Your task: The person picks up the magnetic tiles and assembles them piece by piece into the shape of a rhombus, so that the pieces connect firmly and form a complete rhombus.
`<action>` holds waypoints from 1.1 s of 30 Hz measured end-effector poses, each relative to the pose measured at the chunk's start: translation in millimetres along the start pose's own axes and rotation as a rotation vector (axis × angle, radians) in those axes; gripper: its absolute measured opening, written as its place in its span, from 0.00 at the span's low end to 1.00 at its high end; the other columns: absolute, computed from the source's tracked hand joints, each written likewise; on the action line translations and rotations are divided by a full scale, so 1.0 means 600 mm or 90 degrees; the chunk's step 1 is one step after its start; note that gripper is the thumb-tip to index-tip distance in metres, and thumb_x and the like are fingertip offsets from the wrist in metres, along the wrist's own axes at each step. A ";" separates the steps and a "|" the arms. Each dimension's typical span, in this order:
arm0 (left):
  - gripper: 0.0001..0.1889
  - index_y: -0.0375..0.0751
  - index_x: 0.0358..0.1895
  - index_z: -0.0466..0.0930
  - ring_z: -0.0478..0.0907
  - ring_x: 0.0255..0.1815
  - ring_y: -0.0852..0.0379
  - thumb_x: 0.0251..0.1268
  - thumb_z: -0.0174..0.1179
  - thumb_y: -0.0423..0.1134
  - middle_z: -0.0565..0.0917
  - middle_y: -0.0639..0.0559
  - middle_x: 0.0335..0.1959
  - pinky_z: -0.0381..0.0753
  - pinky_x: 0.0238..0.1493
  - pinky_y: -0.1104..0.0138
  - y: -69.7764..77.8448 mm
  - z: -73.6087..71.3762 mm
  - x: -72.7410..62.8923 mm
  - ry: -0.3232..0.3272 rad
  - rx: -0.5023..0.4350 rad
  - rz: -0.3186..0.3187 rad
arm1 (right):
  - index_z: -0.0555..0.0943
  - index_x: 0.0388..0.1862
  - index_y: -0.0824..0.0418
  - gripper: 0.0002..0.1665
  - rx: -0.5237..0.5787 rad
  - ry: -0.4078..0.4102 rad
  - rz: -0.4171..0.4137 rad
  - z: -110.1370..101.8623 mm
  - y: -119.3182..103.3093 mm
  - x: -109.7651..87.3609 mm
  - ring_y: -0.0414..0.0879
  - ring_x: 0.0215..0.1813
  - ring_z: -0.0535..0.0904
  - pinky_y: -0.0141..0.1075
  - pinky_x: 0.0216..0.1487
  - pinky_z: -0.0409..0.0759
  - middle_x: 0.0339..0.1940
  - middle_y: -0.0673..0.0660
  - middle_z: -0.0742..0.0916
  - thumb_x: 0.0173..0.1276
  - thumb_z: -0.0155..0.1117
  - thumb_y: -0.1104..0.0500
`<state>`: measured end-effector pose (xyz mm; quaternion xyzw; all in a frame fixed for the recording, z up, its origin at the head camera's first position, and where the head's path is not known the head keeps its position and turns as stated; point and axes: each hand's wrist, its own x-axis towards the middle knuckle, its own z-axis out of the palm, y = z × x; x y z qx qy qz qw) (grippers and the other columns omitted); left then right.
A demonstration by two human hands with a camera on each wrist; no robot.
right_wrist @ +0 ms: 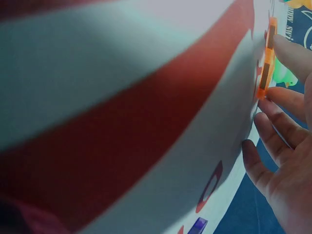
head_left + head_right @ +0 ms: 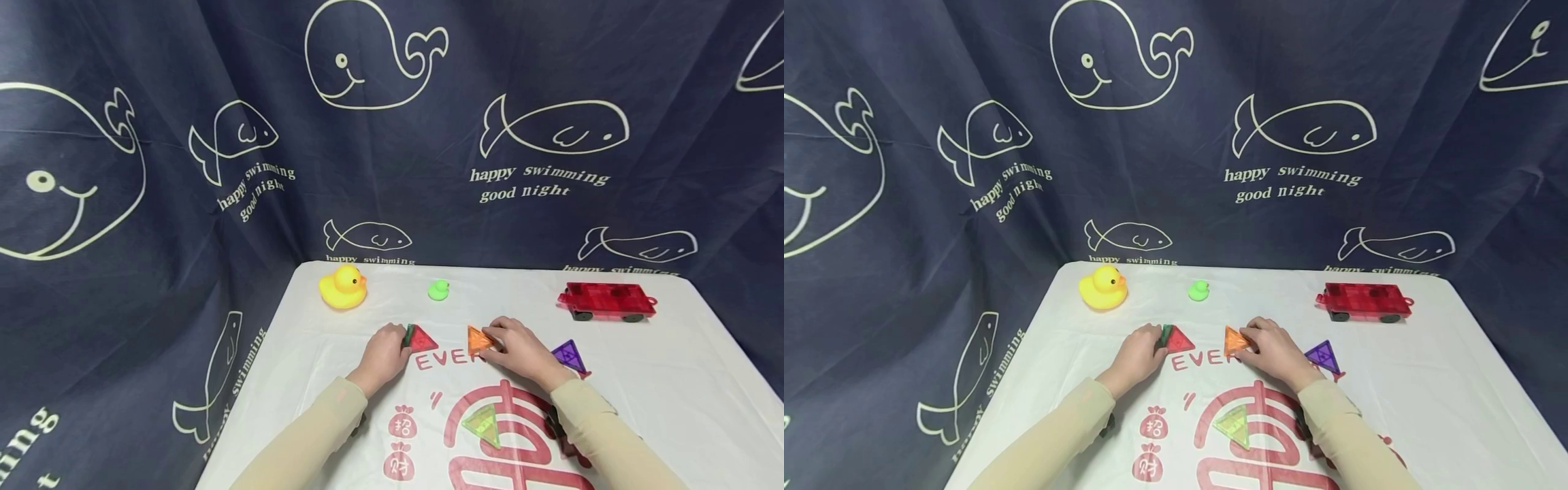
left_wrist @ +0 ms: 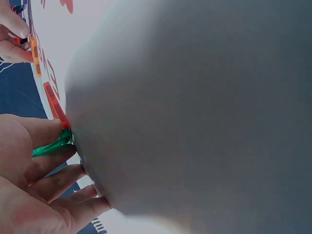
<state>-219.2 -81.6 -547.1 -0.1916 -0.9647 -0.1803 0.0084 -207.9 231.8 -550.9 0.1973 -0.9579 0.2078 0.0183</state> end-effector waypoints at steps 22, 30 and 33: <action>0.16 0.32 0.53 0.85 0.84 0.49 0.48 0.67 0.71 0.38 0.87 0.43 0.45 0.84 0.53 0.55 -0.001 0.003 0.002 0.008 0.003 0.001 | 0.85 0.52 0.65 0.24 0.085 -0.005 0.084 0.008 -0.024 0.027 0.50 0.46 0.81 0.52 0.56 0.82 0.44 0.55 0.84 0.60 0.83 0.57; 0.15 0.34 0.52 0.85 0.83 0.47 0.49 0.68 0.71 0.38 0.87 0.45 0.44 0.84 0.52 0.56 -0.001 0.003 0.002 0.001 0.005 -0.006 | 0.80 0.47 0.63 0.24 0.108 0.035 0.118 0.015 -0.041 0.035 0.49 0.38 0.76 0.47 0.47 0.81 0.37 0.55 0.82 0.58 0.84 0.59; 0.15 0.34 0.52 0.85 0.83 0.46 0.50 0.68 0.71 0.38 0.86 0.45 0.43 0.84 0.51 0.56 0.000 0.001 0.002 -0.001 0.004 -0.008 | 0.78 0.47 0.63 0.25 0.100 0.059 0.118 0.019 -0.049 0.037 0.49 0.35 0.75 0.45 0.42 0.79 0.35 0.54 0.80 0.58 0.84 0.59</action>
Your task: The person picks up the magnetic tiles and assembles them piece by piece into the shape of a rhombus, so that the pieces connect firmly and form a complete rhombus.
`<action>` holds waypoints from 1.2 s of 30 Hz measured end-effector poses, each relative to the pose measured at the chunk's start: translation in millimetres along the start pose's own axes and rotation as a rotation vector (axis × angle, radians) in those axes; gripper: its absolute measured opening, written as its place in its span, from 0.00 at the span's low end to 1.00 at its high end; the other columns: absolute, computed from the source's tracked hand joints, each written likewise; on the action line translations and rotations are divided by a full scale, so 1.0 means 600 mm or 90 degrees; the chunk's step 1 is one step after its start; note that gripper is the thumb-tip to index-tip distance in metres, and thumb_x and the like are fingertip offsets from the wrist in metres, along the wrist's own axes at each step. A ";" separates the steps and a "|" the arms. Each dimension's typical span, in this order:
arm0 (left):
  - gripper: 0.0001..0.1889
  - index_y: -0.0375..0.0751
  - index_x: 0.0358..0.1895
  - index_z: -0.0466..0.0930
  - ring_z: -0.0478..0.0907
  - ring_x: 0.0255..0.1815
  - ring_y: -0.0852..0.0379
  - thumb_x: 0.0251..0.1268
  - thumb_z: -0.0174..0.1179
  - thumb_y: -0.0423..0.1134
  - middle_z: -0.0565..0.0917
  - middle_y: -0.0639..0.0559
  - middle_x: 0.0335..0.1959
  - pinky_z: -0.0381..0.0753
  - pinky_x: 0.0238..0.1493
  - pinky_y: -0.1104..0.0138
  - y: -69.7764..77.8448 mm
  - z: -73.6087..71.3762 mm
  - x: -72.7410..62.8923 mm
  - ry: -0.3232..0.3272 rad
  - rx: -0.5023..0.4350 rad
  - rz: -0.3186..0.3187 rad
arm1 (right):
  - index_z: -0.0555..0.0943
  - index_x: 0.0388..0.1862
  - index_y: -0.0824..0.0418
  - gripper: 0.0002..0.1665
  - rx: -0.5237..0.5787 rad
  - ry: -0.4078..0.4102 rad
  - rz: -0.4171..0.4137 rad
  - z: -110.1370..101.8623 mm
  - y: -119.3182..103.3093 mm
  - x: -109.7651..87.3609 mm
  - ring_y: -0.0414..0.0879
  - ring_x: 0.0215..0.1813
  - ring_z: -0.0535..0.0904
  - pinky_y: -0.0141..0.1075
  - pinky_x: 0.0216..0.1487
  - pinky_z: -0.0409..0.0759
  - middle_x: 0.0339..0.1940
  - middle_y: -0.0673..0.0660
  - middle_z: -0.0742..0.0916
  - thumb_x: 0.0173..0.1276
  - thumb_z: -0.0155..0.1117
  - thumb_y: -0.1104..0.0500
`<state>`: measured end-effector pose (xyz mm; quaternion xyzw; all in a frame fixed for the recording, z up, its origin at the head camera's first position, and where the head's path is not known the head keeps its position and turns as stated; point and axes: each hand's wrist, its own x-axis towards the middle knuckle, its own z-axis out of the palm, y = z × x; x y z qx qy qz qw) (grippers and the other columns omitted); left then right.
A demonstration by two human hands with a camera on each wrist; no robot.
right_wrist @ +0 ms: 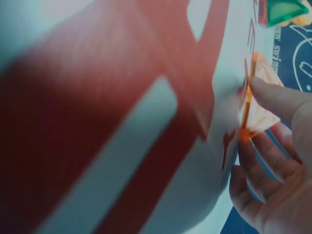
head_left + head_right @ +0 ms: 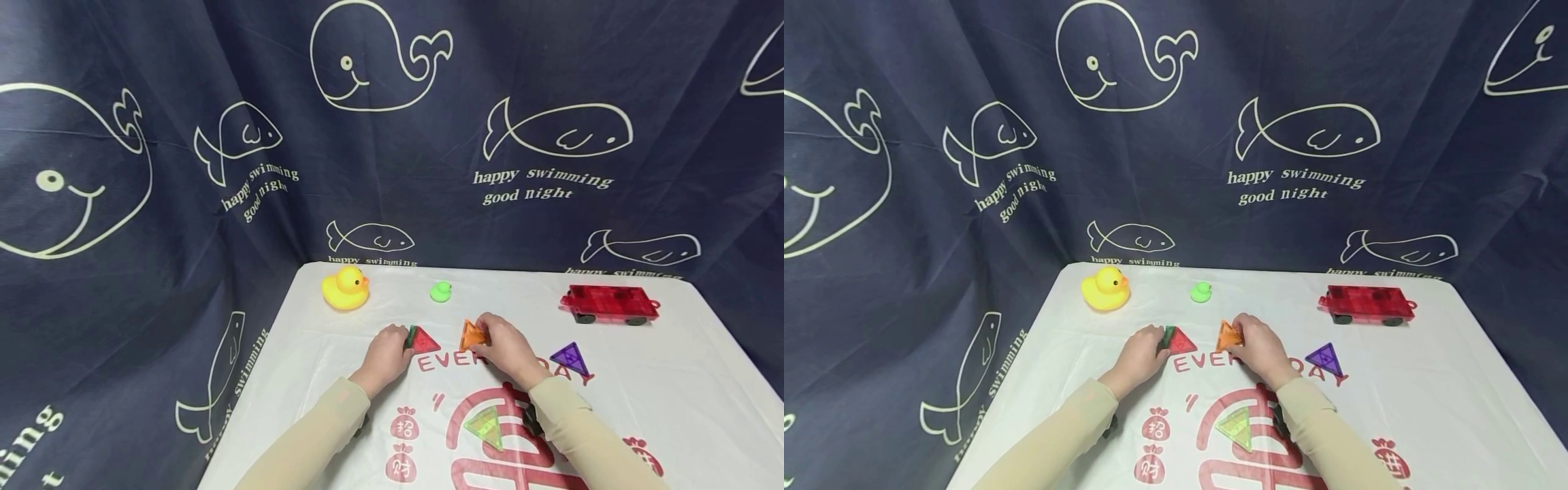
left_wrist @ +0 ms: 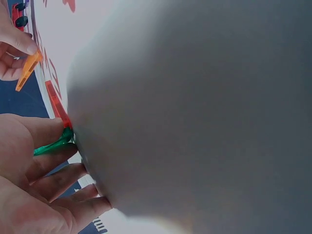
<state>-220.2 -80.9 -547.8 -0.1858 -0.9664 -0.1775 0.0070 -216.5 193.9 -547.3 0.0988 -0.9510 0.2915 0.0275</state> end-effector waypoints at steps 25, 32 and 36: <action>0.17 0.34 0.55 0.85 0.83 0.52 0.48 0.68 0.71 0.39 0.87 0.43 0.48 0.83 0.56 0.56 0.000 -0.002 0.001 -0.006 0.007 -0.005 | 0.85 0.52 0.66 0.20 -0.046 0.060 0.012 0.038 -0.049 0.018 0.52 0.35 0.80 0.53 0.42 0.81 0.38 0.58 0.88 0.62 0.76 0.61; 0.16 0.35 0.53 0.85 0.83 0.49 0.50 0.68 0.71 0.39 0.86 0.45 0.46 0.84 0.53 0.57 0.001 -0.001 0.000 -0.009 0.008 -0.006 | 0.85 0.38 0.60 0.07 -0.020 0.064 -0.004 0.045 -0.065 0.022 0.47 0.28 0.74 0.44 0.32 0.75 0.24 0.50 0.81 0.63 0.75 0.61; 0.16 0.34 0.54 0.85 0.83 0.51 0.49 0.68 0.71 0.39 0.87 0.44 0.47 0.83 0.55 0.56 0.002 -0.002 0.000 -0.009 0.006 -0.004 | 0.84 0.34 0.58 0.05 -0.005 0.052 -0.004 0.048 -0.076 0.023 0.46 0.26 0.73 0.40 0.30 0.72 0.22 0.48 0.80 0.64 0.74 0.61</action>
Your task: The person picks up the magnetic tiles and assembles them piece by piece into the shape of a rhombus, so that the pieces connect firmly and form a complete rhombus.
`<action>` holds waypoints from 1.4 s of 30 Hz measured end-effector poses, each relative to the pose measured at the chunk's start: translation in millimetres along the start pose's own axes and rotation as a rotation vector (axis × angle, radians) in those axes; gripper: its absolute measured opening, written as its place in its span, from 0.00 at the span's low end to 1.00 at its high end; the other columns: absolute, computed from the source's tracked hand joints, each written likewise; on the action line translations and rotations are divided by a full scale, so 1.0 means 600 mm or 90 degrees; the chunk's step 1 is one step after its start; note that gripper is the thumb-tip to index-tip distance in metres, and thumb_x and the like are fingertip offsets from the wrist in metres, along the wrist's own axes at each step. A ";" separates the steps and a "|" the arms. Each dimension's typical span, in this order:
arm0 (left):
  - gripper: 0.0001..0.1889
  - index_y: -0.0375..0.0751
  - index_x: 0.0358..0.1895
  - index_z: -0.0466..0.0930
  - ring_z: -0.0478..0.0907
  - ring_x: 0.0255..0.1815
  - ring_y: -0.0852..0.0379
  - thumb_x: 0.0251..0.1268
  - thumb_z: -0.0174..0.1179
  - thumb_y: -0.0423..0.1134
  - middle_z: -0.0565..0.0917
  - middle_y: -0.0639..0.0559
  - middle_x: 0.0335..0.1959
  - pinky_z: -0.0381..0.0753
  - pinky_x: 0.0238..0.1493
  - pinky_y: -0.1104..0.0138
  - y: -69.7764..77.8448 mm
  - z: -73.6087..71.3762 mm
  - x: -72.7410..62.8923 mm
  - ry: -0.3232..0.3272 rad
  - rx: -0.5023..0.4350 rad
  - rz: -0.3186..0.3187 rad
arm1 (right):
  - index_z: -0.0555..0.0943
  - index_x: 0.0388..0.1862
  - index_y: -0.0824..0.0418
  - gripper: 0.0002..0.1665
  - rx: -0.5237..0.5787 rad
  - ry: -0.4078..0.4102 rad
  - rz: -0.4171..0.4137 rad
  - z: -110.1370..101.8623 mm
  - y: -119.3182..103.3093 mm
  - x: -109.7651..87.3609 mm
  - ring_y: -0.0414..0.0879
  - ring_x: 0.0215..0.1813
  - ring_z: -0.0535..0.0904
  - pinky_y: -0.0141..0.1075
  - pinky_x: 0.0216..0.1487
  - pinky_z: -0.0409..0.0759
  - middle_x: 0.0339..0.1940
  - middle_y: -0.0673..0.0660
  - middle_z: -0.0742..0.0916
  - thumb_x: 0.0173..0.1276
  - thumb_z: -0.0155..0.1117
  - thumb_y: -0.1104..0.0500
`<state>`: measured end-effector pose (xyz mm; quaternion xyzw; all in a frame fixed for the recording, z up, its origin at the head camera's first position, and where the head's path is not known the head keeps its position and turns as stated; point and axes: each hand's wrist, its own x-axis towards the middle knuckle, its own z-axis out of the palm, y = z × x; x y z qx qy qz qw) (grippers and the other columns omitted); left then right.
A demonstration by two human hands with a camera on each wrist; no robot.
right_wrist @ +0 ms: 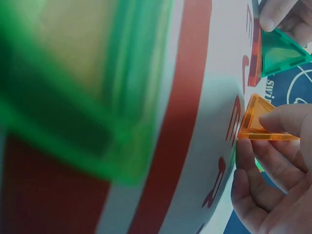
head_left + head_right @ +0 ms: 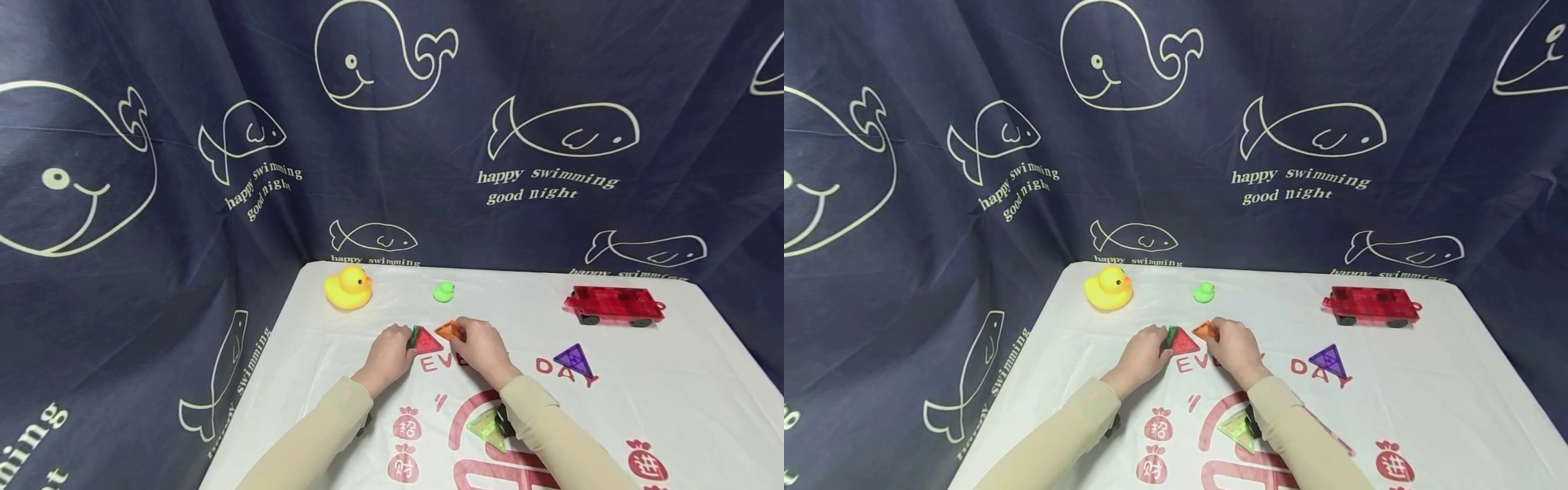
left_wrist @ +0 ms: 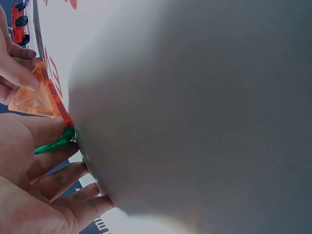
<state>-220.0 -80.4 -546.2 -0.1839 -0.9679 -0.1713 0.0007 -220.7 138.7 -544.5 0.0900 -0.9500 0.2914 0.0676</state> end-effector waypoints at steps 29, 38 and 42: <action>0.12 0.37 0.52 0.85 0.80 0.63 0.42 0.71 0.68 0.39 0.86 0.42 0.54 0.79 0.63 0.52 -0.004 0.001 0.002 -0.008 0.026 0.029 | 0.92 0.34 0.61 0.04 -0.017 -0.016 -0.024 0.033 -0.039 0.018 0.45 0.28 0.77 0.42 0.33 0.78 0.28 0.53 0.88 0.64 0.74 0.61; 0.14 0.36 0.54 0.85 0.78 0.65 0.40 0.71 0.68 0.39 0.86 0.41 0.57 0.78 0.65 0.50 -0.004 0.003 0.003 -0.012 0.027 0.026 | 0.93 0.39 0.59 0.06 -0.038 -0.010 -0.034 0.035 -0.043 0.015 0.44 0.30 0.80 0.44 0.36 0.81 0.31 0.53 0.90 0.64 0.75 0.61; 0.14 0.37 0.55 0.84 0.78 0.66 0.40 0.72 0.67 0.39 0.85 0.41 0.59 0.77 0.65 0.51 -0.003 0.002 0.003 -0.019 0.028 0.025 | 0.93 0.42 0.59 0.08 -0.043 -0.012 -0.036 0.036 -0.044 0.013 0.45 0.32 0.82 0.45 0.38 0.82 0.34 0.54 0.90 0.64 0.76 0.61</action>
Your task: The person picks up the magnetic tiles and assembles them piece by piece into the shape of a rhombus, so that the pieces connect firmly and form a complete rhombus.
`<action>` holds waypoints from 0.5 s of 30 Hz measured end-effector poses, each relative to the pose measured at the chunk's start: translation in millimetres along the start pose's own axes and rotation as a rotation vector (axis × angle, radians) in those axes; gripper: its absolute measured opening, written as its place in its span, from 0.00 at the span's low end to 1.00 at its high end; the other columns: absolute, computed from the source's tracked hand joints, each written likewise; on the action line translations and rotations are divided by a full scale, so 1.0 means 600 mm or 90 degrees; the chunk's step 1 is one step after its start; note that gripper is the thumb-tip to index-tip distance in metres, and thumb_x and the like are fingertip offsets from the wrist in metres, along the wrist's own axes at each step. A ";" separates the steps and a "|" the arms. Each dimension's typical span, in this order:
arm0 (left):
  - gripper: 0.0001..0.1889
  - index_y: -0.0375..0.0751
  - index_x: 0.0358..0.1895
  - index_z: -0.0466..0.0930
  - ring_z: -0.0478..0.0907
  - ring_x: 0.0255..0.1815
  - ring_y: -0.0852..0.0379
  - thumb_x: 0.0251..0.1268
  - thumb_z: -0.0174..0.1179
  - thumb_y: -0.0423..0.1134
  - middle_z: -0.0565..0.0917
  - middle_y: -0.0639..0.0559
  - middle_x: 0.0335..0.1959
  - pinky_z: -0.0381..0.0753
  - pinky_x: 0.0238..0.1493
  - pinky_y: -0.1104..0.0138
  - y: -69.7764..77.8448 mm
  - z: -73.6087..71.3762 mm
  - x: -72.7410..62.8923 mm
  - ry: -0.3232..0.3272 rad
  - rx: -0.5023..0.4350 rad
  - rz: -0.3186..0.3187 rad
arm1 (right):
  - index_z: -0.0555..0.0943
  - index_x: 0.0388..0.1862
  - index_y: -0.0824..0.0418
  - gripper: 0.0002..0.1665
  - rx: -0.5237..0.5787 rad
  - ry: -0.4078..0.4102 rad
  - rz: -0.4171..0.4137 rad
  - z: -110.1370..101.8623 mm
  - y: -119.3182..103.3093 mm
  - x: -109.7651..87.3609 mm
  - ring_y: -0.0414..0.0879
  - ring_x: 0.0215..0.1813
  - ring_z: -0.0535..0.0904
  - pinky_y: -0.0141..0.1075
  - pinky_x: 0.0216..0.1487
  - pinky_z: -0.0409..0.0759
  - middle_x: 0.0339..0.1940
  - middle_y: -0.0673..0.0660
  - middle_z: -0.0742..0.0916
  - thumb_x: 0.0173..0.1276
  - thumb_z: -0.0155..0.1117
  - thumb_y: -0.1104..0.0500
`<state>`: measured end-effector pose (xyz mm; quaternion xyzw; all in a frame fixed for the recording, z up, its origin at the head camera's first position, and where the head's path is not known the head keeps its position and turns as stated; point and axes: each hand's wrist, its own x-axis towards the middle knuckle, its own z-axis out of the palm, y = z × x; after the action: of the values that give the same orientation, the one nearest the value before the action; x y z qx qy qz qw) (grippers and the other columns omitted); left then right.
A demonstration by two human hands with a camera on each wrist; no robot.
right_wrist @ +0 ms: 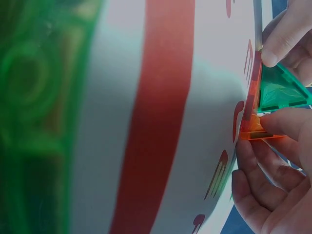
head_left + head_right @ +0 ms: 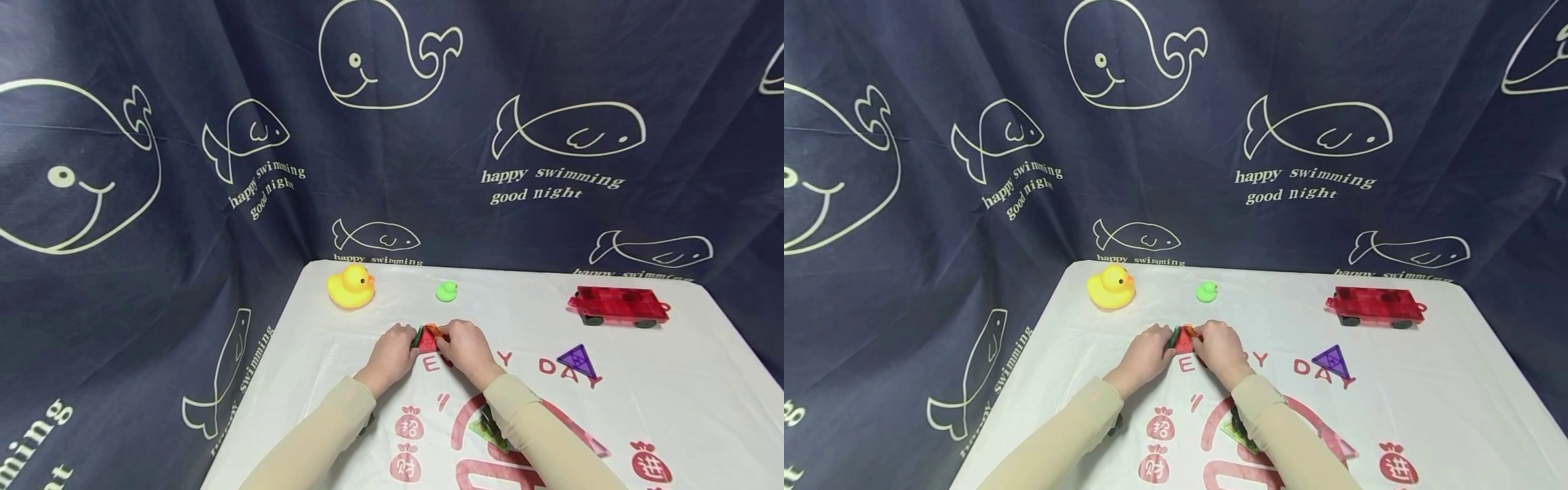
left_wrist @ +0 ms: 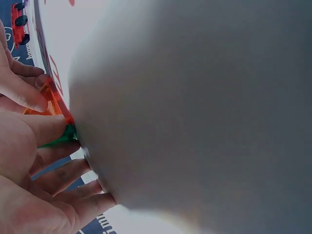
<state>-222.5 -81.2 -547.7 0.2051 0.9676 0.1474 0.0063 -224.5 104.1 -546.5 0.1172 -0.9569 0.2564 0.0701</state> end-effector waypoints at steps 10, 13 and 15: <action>0.11 0.37 0.51 0.85 0.78 0.66 0.38 0.72 0.67 0.39 0.85 0.40 0.60 0.78 0.65 0.50 0.000 -0.001 -0.002 0.003 -0.002 0.012 | 0.93 0.43 0.59 0.10 -0.018 0.000 -0.025 -0.001 0.002 -0.002 0.48 0.32 0.83 0.47 0.39 0.83 0.31 0.54 0.89 0.63 0.78 0.60; 0.11 0.37 0.50 0.85 0.78 0.66 0.37 0.71 0.68 0.39 0.85 0.40 0.60 0.77 0.65 0.49 0.000 0.000 -0.001 0.001 -0.002 0.011 | 0.93 0.44 0.60 0.11 -0.026 -0.001 -0.039 -0.003 0.002 -0.003 0.49 0.31 0.82 0.47 0.38 0.82 0.30 0.53 0.88 0.63 0.78 0.60; 0.11 0.38 0.50 0.85 0.78 0.66 0.37 0.72 0.67 0.39 0.85 0.40 0.59 0.77 0.65 0.49 0.000 -0.001 -0.001 -0.003 -0.001 0.011 | 0.93 0.44 0.60 0.11 -0.034 0.001 -0.047 -0.004 0.002 -0.003 0.49 0.31 0.83 0.47 0.38 0.83 0.29 0.53 0.87 0.62 0.79 0.60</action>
<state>-222.1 -81.3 -547.2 0.2136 0.9657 0.1475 0.0077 -222.9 106.6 -545.1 0.1505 -0.9583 0.2280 0.0835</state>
